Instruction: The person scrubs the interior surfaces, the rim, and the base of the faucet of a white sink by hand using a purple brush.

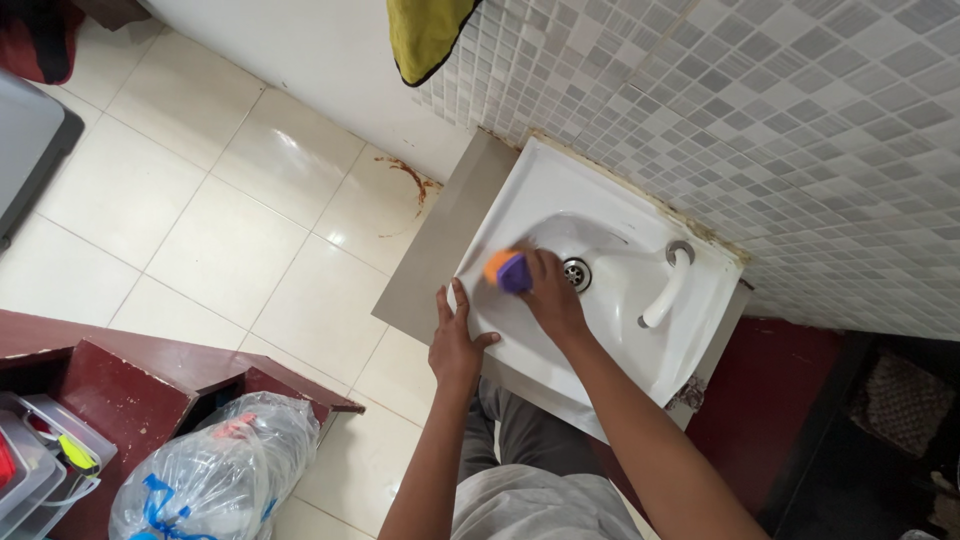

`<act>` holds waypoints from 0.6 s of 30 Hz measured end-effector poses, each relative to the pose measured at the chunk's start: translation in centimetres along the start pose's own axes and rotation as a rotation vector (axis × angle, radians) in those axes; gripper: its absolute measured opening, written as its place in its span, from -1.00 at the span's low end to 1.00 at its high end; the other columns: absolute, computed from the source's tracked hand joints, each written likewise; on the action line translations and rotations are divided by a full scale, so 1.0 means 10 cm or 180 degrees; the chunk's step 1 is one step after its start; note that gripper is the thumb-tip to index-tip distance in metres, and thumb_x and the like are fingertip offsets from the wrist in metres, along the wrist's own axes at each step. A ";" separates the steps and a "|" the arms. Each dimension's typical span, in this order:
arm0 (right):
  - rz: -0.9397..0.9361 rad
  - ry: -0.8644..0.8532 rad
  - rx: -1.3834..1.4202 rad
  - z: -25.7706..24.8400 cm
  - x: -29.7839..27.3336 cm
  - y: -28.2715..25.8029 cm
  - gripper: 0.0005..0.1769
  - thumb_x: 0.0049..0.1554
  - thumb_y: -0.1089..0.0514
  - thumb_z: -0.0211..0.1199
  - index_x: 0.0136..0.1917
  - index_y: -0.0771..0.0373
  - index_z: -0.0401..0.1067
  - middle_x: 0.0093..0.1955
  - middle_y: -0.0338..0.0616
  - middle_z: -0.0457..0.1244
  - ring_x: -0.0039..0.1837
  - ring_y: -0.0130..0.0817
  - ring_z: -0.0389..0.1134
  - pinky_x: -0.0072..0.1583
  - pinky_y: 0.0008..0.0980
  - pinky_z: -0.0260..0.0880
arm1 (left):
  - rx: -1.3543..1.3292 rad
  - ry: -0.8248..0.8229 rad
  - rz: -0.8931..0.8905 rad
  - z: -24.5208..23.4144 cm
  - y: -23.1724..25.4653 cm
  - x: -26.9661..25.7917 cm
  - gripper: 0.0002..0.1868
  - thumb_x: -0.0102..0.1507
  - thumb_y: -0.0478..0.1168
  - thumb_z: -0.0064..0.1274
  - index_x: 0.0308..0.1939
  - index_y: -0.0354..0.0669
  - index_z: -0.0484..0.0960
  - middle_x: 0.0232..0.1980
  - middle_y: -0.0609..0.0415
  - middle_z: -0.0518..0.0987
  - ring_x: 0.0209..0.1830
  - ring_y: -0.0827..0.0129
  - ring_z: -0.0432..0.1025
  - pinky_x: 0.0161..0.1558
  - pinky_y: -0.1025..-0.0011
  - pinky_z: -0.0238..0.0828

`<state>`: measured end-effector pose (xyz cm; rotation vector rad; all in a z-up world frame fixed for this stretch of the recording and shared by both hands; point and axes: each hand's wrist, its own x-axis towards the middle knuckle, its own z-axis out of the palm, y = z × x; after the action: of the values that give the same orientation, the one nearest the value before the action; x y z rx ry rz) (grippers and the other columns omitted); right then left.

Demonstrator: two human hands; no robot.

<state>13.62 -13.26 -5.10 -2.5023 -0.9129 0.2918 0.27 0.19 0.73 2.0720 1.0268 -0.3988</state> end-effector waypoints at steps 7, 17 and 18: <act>0.1725 0.1394 0.0823 -0.30 0.38 -0.06 0.08 -0.13 0.01 0.67 0.43 0.35 0.07 0.37 0.16 0.10 0.34 0.18 0.26 0.29 -0.02 0.35 | 0.0018 -0.0032 -0.0029 -0.03 0.01 0.01 0.26 0.00 -0.02 0.40 0.60 0.41 -0.15 0.69 0.19 -0.06 0.28 0.14 0.45 0.00 0.22 0.55; 0.1066 0.0279 0.0916 0.02 0.09 -0.30 -0.03 -0.10 0.07 0.60 0.42 0.29 0.13 0.32 0.11 0.18 0.34 0.11 0.26 0.28 -0.05 0.34 | -0.0097 0.0177 0.0190 0.05 -0.07 0.03 0.28 -0.04 -0.01 0.43 0.60 0.39 -0.12 0.66 0.08 0.00 0.26 0.10 0.46 -0.01 0.19 0.54; 0.0931 0.0019 0.0789 0.01 0.03 -0.32 -0.03 -0.12 0.10 0.60 0.43 0.26 0.14 0.31 0.12 0.18 0.34 0.13 0.24 0.29 -0.04 0.31 | -0.0118 0.0221 0.0227 0.07 -0.08 0.04 0.28 -0.04 -0.01 0.43 0.60 0.39 -0.11 0.66 0.07 0.01 0.26 0.09 0.46 -0.02 0.19 0.54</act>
<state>12.02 -10.91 -3.62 -2.3960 -0.4718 0.4607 -0.05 0.21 -0.35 2.0952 0.9900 -0.2714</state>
